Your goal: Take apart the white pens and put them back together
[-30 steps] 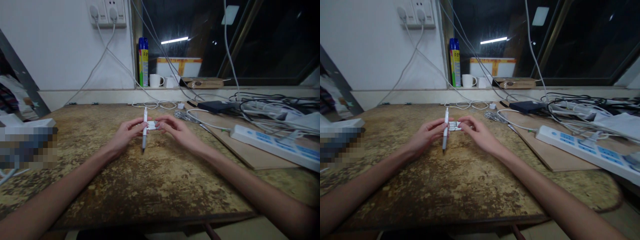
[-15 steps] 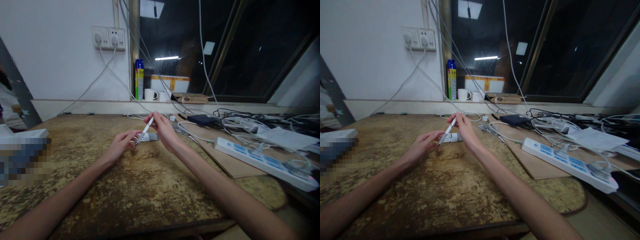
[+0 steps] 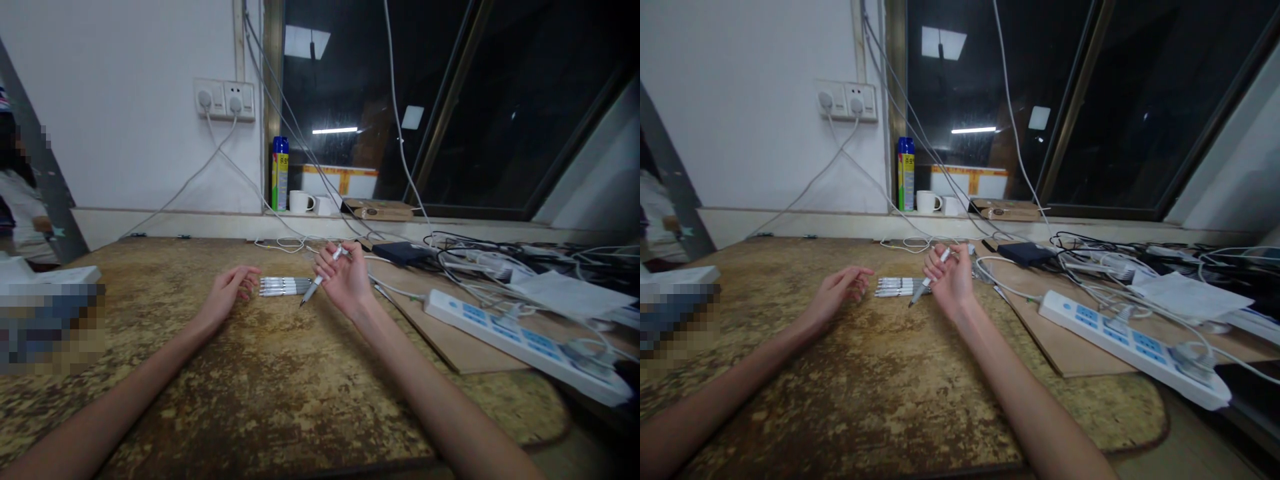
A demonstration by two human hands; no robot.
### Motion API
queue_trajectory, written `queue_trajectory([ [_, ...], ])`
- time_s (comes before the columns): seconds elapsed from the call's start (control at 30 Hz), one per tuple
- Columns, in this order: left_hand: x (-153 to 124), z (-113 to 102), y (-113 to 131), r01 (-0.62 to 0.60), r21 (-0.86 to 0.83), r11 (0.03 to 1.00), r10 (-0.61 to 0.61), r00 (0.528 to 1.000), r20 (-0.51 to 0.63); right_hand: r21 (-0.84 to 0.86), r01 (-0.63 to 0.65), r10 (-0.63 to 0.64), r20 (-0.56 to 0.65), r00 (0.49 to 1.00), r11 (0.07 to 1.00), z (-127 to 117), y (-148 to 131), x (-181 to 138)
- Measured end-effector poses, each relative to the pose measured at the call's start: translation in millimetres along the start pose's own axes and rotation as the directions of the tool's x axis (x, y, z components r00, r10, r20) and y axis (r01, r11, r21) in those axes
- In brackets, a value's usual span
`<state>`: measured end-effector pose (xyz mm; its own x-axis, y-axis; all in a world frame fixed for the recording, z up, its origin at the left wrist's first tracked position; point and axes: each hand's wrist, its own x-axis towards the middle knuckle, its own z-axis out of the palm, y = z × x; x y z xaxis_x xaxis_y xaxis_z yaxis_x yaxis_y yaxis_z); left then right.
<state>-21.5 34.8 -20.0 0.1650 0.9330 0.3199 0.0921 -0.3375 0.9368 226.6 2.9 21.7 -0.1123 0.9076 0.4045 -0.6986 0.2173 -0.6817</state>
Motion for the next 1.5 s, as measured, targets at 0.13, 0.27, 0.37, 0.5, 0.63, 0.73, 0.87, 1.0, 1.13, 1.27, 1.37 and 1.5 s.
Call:
queue_trajectory([
  [0.13,3.4,-1.4,-6.1,-0.012,0.003,1.0,0.012,1.0,0.024,0.134,-0.032,0.034,-0.012,0.999,0.99,3.3,-2.0,-0.4],
  [0.27,5.2,-3.4,-11.2,-0.007,-0.005,1.0,0.007,1.0,0.028,0.236,-0.043,0.051,-0.026,0.998,0.971,2.6,-3.4,-0.8],
  [0.37,5.4,-5.4,-14.0,-0.01,-0.003,1.0,0.01,1.0,0.028,0.242,-0.035,0.046,-0.038,0.998,0.97,0.0,-3.0,-0.8],
  [0.5,5.3,-6.9,-14.3,-0.012,0.013,1.0,0.012,1.0,0.027,0.25,-0.021,0.036,-0.055,0.998,0.968,-1.7,-1.1,-0.2],
  [0.63,5.5,-6.8,-14.0,0.0,0.014,1.0,0.0,1.0,0.017,0.242,-0.031,0.051,-0.08,0.995,0.97,-1.1,-0.7,0.3],
  [0.73,6.0,-7.1,-15.9,0.009,0.01,1.0,-0.009,1.0,0.018,0.231,-0.02,0.046,-0.108,0.993,0.973,-0.6,-1.2,0.6],
  [0.87,6.2,-7.9,-17.1,0.014,0.018,1.0,-0.014,1.0,0.026,0.235,-0.003,0.034,-0.127,0.991,0.972,-1.2,-0.9,1.0],
  [1.0,6.5,-7.4,-16.1,0.01,0.02,1.0,-0.01,1.0,0.028,0.218,-0.012,0.042,-0.133,0.99,0.976,-1.6,-0.5,1.0],
  [1.13,7.0,-6.7,-15.9,0.009,0.013,1.0,-0.009,1.0,0.024,0.218,-0.006,0.037,-0.14,0.989,0.976,0.4,-1.6,0.2],
  [1.27,5.9,-6.8,-14.6,0.003,0.014,1.0,-0.004,0.999,0.034,0.214,-0.006,0.041,-0.155,0.987,0.977,3.2,-2.9,-0.5],
  [1.37,4.7,-6.4,-13.1,0.001,0.014,1.0,-0.002,0.999,0.036,0.209,0.001,0.034,-0.161,0.986,0.978,4.1,-2.9,-0.6],
  [1.5,4.3,-5.1,-11.6,-0.01,0.019,1.0,0.009,0.999,0.035,0.214,0.025,0.013,-0.174,0.985,0.977,4.3,-2.8,-0.3],
])
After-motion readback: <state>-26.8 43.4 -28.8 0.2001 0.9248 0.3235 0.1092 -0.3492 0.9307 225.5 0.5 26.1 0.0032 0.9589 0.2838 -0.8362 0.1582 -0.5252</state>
